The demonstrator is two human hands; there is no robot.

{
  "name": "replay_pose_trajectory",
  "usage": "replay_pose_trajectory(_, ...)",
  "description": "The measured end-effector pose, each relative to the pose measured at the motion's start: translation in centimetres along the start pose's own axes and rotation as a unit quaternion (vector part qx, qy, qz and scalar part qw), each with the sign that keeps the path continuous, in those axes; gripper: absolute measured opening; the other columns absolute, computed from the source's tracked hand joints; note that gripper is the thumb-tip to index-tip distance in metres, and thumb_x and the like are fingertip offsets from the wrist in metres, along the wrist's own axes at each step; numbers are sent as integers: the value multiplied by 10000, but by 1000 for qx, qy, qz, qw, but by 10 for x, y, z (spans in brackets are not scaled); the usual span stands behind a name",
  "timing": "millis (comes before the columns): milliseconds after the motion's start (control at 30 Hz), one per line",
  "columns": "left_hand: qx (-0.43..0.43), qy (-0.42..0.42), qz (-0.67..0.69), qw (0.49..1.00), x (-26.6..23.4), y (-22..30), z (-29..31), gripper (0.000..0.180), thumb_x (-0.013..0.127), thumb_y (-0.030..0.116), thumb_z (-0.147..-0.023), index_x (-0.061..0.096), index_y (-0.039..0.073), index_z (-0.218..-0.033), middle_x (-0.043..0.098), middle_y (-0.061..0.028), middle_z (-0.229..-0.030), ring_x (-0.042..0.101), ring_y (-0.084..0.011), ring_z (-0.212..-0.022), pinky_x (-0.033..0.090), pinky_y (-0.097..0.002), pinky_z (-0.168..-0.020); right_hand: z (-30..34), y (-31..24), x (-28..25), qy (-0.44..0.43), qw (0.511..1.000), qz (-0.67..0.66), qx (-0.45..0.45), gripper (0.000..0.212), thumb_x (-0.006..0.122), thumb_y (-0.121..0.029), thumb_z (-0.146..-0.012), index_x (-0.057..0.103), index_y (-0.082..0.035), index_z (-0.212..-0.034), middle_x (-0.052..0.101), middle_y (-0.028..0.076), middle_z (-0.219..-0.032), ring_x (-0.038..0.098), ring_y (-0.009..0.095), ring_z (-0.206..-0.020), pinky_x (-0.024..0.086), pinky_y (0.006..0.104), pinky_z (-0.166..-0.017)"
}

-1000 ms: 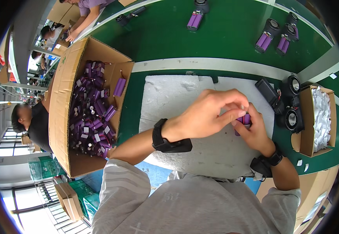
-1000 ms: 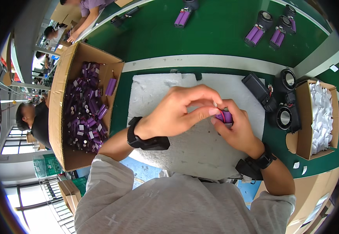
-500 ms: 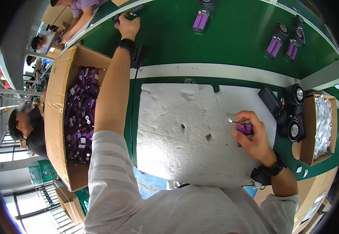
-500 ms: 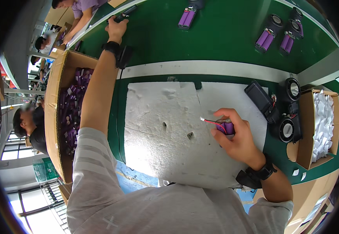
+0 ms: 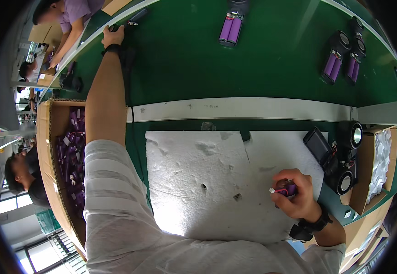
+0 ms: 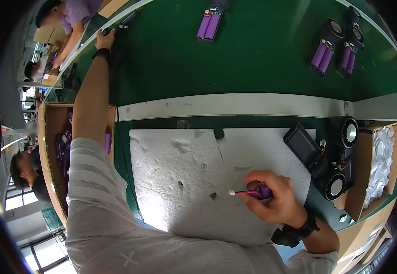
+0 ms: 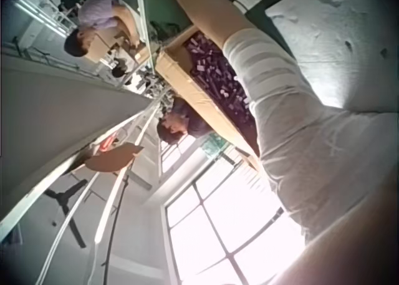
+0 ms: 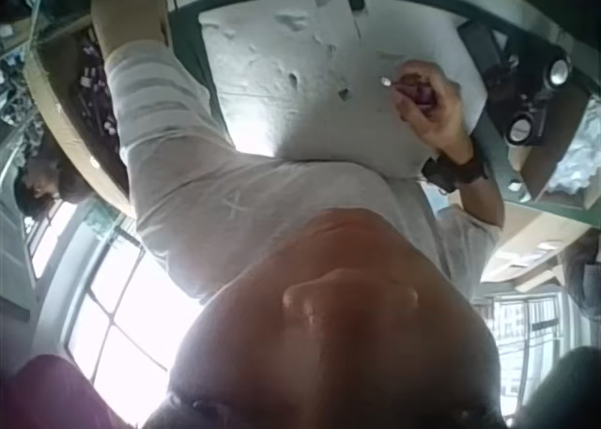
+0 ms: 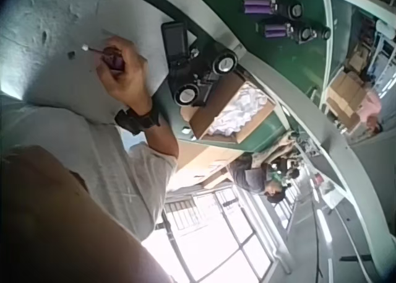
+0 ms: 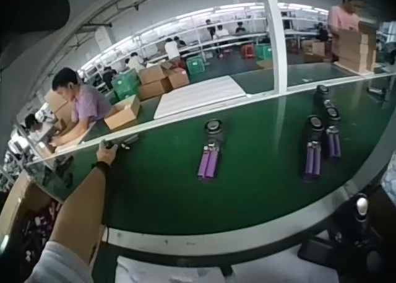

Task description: The person connects a battery pack to a circuit board inside a handheld fan housing, inserts the battery into the handle, and then removes it to re-seat the connection. After setting the fan aside, they pick up a new battery pack and apply a piece of tape to it.

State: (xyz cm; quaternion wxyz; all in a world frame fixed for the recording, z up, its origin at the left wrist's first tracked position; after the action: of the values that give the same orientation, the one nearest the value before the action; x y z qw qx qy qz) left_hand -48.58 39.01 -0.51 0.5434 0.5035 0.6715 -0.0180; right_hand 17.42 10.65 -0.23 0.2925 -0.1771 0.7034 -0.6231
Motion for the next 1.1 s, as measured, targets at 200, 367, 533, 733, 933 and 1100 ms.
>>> replay_pose_trajectory(200,12,-51,-35,998,1,49,35,680,799,438,-684,582,152,-1262,635,-63,-1234,610,-234,-1121,446,-344,-979,-2,-5,3,9,1000,4,4,290,665,-10,-774,525,-24,-1027,612,45,-689,597,97,-557,439,215,-503)
replay_pose_trajectory(367,93,-350,344,866,-23,193,187,475,683,201,-879,527,139,-1324,611,-16,-1102,586,-109,-888,476,-276,-802,1,12,2,68,973,-198,102,205,658,-28,-804,520,-21,-956,590,61,-755,604,127,-586,451,228,-520)
replay_pose_trajectory(533,223,-639,415,608,-119,282,388,419,660,-4,-849,570,94,-1247,587,-24,-1136,595,-143,-991,485,-268,-860,6,18,-3,84,942,-309,103,172,648,-30,-831,497,-33,-913,558,65,-778,604,139,-602,464,239,-537)
replay_pose_trajectory(733,370,-582,363,626,-172,265,512,575,731,-26,-762,528,66,-1292,569,-55,-1143,531,-151,-1057,456,-276,-932,2,-8,-1,53,994,-75,55,244,709,-7,-782,491,-32,-887,554,22,-757,550,90,-604,443,218,-567)
replay_pose_trajectory(933,222,-497,294,786,-184,221,534,460,777,28,-717,588,59,-1135,612,-87,-1043,578,-213,-889,491,-325,-780,10,-10,-4,105,988,106,46,305,751,12,-716,532,-21,-925,584,23,-784,535,76,-640,434,213,-581)
replay_pose_trajectory(1100,259,-555,258,747,-175,218,560,315,809,64,-720,629,71,-978,630,-15,-905,558,-110,-734,464,-257,-627,13,-7,-3,137,980,145,24,338,749,35,-688,573,-21,-970,601,52,-828,577,105,-675,465,234,-607)
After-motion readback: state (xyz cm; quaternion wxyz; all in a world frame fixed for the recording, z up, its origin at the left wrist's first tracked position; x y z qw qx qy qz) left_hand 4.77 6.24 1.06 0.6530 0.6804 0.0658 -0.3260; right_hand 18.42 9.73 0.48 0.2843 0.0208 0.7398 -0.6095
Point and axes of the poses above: each hand's wrist, its own z-axis away from the middle knuckle, its own x-axis out of the palm, y = z × x, the point moved 8 cm from there along -z, towards the middle knuckle
